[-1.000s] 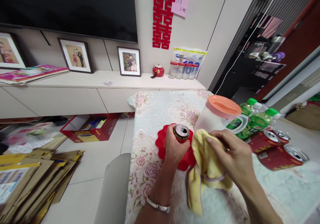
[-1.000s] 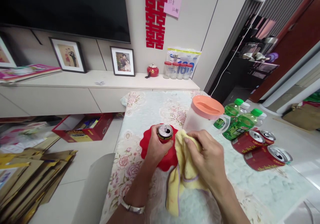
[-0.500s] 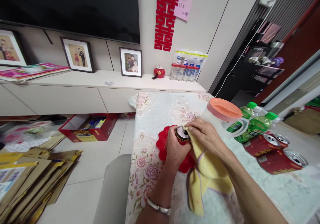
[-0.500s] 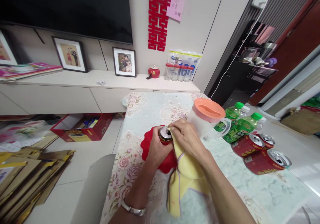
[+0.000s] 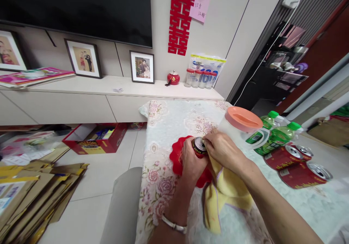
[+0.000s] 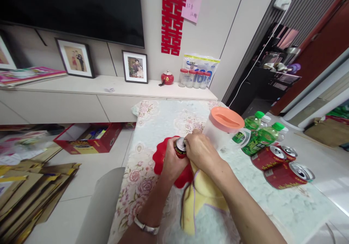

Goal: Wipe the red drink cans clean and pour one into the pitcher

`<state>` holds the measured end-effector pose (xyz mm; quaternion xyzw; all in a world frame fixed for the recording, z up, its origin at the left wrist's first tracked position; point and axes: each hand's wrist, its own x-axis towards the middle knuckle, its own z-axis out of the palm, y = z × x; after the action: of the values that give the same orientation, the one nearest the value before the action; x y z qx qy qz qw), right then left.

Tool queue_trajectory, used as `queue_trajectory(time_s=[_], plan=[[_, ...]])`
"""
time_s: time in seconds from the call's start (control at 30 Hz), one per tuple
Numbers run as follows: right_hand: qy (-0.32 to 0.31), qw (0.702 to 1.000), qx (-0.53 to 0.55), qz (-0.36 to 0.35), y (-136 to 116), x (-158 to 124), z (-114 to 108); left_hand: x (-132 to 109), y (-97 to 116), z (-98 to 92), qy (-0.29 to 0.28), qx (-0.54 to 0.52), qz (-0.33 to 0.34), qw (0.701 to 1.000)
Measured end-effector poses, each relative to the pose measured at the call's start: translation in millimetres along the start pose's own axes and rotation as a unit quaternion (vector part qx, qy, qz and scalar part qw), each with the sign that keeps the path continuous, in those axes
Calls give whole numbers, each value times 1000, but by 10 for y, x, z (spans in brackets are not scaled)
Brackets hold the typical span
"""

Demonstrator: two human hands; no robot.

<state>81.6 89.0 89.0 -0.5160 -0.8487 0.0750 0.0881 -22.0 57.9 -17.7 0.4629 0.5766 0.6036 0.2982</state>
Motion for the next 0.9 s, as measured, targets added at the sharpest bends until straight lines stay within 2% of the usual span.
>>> queue_trajectory(time_s=[0.23, 0.5, 0.57, 0.7, 0.77, 0.9], plan=[[-37, 998, 45, 10, 26, -43, -110, 14, -43, 16, -16, 6, 4, 1000], [-37, 983, 178, 10, 189, -79, -48, 13, -51, 1, -20, -18, 12, 1000], [-14, 974, 226, 23, 248, -122, -39, 25, -53, -2, -16, -24, 8, 1000], [79, 950, 299, 50, 346, -228, -24, 33, -48, 1, -13, -15, 8, 1000], [86, 951, 294, 25, 358, -253, 0, 24, -43, 3, -19, -12, 11, 1000], [37, 972, 227, -56, 299, -243, 55, 5, -42, 0, -32, -8, 17, 999]])
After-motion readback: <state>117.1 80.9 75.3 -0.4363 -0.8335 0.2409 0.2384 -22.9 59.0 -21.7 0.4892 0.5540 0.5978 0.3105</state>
